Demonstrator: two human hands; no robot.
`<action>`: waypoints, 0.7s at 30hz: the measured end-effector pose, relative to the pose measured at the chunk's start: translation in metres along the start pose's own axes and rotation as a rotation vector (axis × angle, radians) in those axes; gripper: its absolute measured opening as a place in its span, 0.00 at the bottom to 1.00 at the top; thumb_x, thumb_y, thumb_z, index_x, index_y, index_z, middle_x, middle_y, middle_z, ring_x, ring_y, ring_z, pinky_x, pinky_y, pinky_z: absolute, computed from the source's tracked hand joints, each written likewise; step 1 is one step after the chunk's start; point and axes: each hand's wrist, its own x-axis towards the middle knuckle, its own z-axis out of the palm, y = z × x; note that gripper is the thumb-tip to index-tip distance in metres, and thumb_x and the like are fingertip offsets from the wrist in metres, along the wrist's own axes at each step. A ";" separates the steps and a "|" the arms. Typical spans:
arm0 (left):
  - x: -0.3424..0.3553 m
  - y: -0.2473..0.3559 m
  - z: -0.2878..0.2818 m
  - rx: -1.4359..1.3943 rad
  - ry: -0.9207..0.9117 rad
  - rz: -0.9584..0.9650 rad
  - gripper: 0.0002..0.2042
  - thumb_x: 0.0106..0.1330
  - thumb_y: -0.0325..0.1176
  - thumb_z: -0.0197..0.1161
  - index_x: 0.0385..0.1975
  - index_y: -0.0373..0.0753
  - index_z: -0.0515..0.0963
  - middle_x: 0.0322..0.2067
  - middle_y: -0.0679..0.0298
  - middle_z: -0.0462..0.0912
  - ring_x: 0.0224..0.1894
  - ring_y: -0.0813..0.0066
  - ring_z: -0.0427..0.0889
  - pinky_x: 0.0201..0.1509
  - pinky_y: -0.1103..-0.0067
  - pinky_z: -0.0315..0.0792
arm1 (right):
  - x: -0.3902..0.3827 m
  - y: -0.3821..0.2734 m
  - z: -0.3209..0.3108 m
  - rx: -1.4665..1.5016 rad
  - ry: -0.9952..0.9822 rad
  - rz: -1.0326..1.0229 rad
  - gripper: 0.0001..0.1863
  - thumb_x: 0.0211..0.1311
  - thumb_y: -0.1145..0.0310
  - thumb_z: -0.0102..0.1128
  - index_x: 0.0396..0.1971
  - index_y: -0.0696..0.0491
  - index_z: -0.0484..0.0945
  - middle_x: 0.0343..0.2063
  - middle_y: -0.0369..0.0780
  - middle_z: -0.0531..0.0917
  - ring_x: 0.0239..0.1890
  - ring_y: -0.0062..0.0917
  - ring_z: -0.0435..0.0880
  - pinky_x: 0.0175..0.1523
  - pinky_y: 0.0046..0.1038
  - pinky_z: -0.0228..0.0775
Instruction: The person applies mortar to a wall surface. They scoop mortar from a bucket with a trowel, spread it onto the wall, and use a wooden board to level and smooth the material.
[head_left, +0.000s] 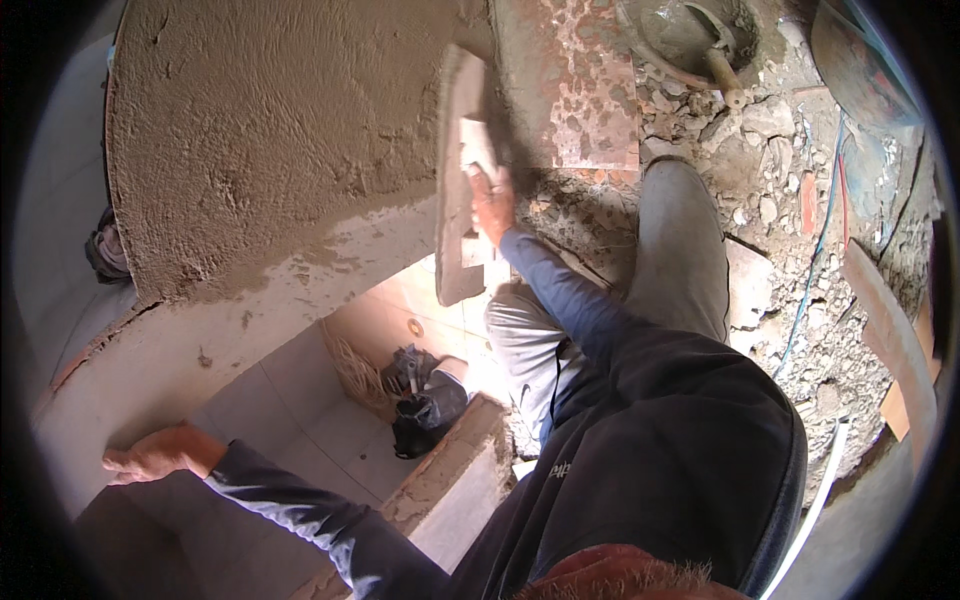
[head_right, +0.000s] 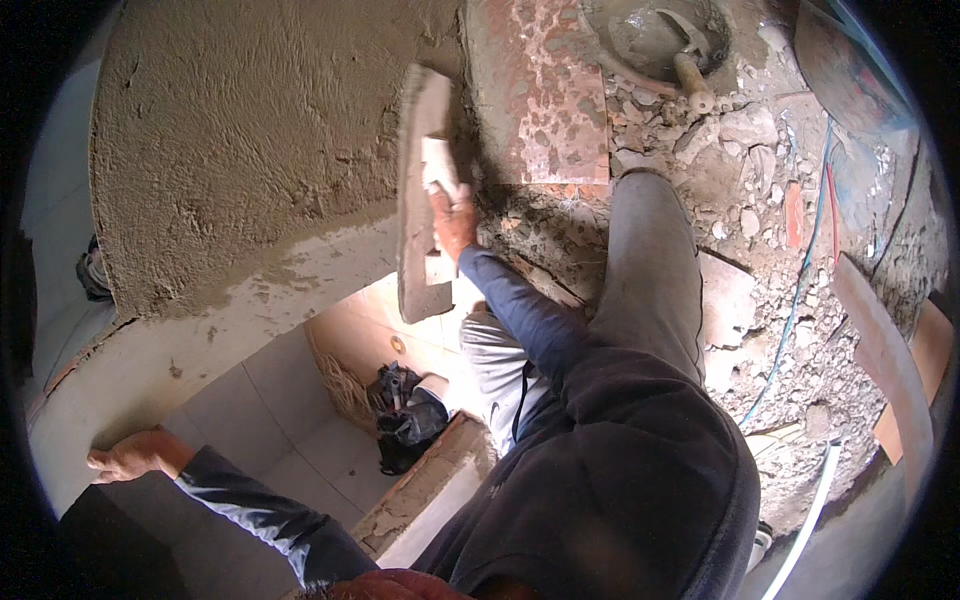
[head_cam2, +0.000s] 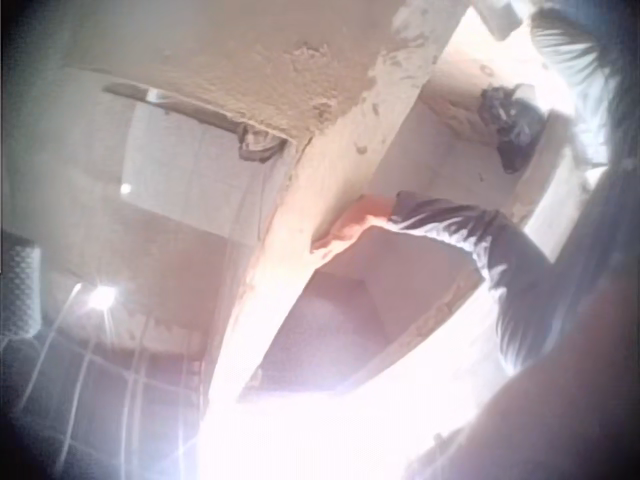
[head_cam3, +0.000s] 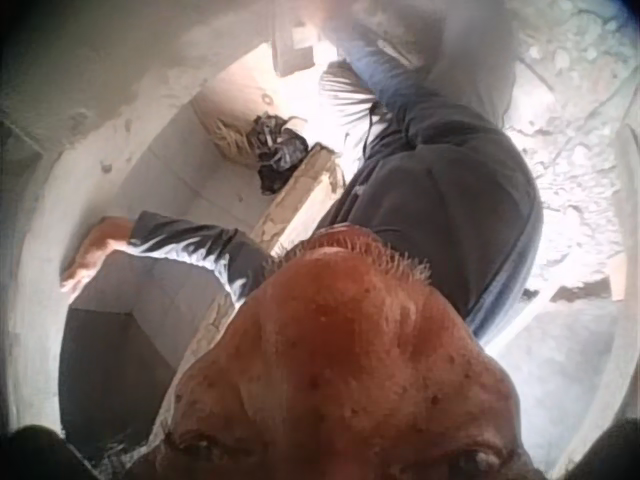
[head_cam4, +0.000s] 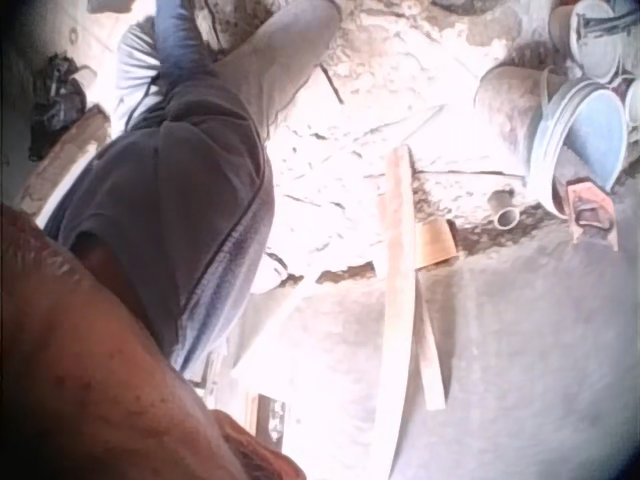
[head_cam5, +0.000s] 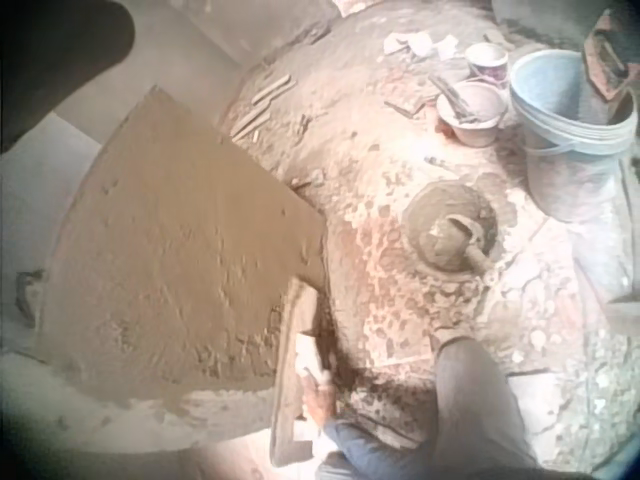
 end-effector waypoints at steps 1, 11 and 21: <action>-0.003 0.003 0.002 0.044 0.009 -0.014 0.36 0.64 0.44 0.56 0.70 0.37 0.54 0.64 0.51 0.64 0.61 0.54 0.69 0.63 0.58 0.68 | -0.001 0.001 0.010 -0.072 -0.030 -0.165 0.19 0.67 0.53 0.60 0.44 0.52 0.69 0.22 0.38 0.78 0.19 0.22 0.75 0.23 0.31 0.69; -0.013 0.015 0.014 -0.001 0.083 -0.093 0.37 0.64 0.44 0.56 0.72 0.37 0.51 0.65 0.50 0.63 0.62 0.50 0.69 0.63 0.57 0.68 | 0.123 -0.165 0.055 -0.274 0.020 -0.363 0.42 0.63 0.45 0.60 0.64 0.62 0.59 0.21 0.42 0.78 0.15 0.24 0.75 0.15 0.28 0.67; 0.006 -0.014 -0.007 0.146 0.058 0.063 0.35 0.64 0.40 0.56 0.69 0.33 0.54 0.58 0.49 0.69 0.58 0.53 0.72 0.62 0.58 0.69 | 0.131 -0.024 -0.016 -0.205 0.096 -0.033 0.45 0.57 0.37 0.62 0.58 0.63 0.65 0.24 0.48 0.80 0.21 0.34 0.79 0.26 0.36 0.74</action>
